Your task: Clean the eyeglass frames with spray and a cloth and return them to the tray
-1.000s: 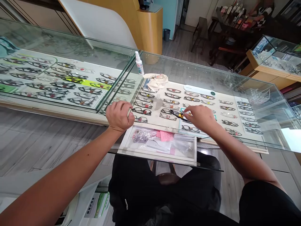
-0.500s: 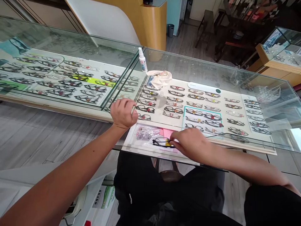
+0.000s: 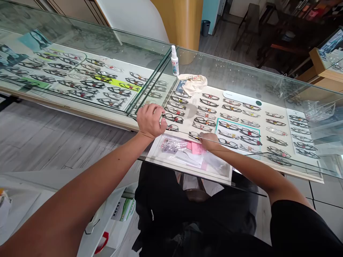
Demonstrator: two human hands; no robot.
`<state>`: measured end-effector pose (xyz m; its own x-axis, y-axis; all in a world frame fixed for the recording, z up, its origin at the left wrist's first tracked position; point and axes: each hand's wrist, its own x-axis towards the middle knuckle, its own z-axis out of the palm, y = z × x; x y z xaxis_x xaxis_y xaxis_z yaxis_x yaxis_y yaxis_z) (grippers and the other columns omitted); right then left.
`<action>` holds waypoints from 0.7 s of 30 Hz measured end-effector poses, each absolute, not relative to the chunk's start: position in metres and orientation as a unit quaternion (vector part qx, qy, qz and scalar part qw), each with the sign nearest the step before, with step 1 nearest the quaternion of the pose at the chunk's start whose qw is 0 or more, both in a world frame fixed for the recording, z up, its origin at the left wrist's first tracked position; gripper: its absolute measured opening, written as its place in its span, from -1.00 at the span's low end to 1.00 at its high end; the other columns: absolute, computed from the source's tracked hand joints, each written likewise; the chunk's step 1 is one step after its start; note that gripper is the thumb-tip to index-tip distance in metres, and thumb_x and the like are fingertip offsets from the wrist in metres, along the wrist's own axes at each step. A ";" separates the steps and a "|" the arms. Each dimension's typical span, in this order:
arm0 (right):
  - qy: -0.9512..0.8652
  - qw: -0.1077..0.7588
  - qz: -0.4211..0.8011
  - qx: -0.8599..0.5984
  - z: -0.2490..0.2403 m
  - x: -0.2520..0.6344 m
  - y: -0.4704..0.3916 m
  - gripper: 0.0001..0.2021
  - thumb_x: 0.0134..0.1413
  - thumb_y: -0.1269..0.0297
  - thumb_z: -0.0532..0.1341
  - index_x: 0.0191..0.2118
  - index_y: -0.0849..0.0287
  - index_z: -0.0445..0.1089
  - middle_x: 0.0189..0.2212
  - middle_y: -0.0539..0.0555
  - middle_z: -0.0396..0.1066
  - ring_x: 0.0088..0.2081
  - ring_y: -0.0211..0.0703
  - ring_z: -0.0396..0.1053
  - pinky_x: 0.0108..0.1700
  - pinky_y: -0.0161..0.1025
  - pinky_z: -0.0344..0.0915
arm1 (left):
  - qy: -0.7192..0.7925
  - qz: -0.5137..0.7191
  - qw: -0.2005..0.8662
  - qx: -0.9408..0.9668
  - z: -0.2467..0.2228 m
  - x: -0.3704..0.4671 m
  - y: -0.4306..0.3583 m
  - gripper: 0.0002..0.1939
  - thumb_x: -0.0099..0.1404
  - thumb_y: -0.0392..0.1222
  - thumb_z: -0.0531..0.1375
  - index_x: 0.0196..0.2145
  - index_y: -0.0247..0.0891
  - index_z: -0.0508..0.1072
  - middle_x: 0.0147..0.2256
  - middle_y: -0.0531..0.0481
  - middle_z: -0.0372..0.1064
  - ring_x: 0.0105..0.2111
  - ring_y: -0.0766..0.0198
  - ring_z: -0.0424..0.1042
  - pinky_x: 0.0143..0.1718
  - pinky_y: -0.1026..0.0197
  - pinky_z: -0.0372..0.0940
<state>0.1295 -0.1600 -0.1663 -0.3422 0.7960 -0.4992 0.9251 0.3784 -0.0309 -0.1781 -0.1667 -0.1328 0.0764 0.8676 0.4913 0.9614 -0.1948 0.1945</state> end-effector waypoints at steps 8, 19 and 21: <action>0.799 0.198 -0.147 0.548 -0.186 0.131 -0.146 -0.67 0.55 0.14 0.18 0.20 0.23 0.47 0.05 0.23 0.60 0.07 0.05 0.59 0.12 0.05 0.52 | -0.633 -0.230 0.094 -0.733 -0.123 -0.174 -0.169 -0.56 0.37 0.13 0.05 -0.06 -0.20 0.54 -0.03 -0.37 0.47 -0.06 -0.28 0.39 -0.02 -0.18 0.17; 0.787 0.197 -0.128 0.570 -0.176 0.126 -0.151 -0.61 0.48 0.08 0.28 0.22 0.23 0.47 0.13 0.24 0.55 0.09 0.05 0.57 0.15 0.08 0.53 | -0.630 -0.198 0.069 -0.748 -0.109 -0.168 -0.173 -0.62 0.37 -0.03 0.08 0.00 -0.22 0.53 0.04 -0.38 0.43 0.02 -0.29 0.35 0.02 -0.22 0.18; 0.792 0.186 -0.121 0.569 -0.171 0.124 -0.155 -0.60 0.56 0.11 0.16 0.26 0.28 0.44 0.10 0.34 0.59 0.12 0.10 0.58 0.15 0.01 0.47 | -0.631 -0.190 0.063 -0.750 -0.104 -0.165 -0.176 -0.61 0.40 -0.04 0.07 0.02 -0.24 0.53 0.06 -0.39 0.42 0.05 -0.30 0.35 0.06 -0.23 0.19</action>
<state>0.1244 -0.1548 -0.1715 -0.2821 0.8566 -0.4321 0.9464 0.3223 0.0211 -0.1648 -0.1757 -0.1044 0.1322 0.9217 0.3647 0.9695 -0.1968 0.1460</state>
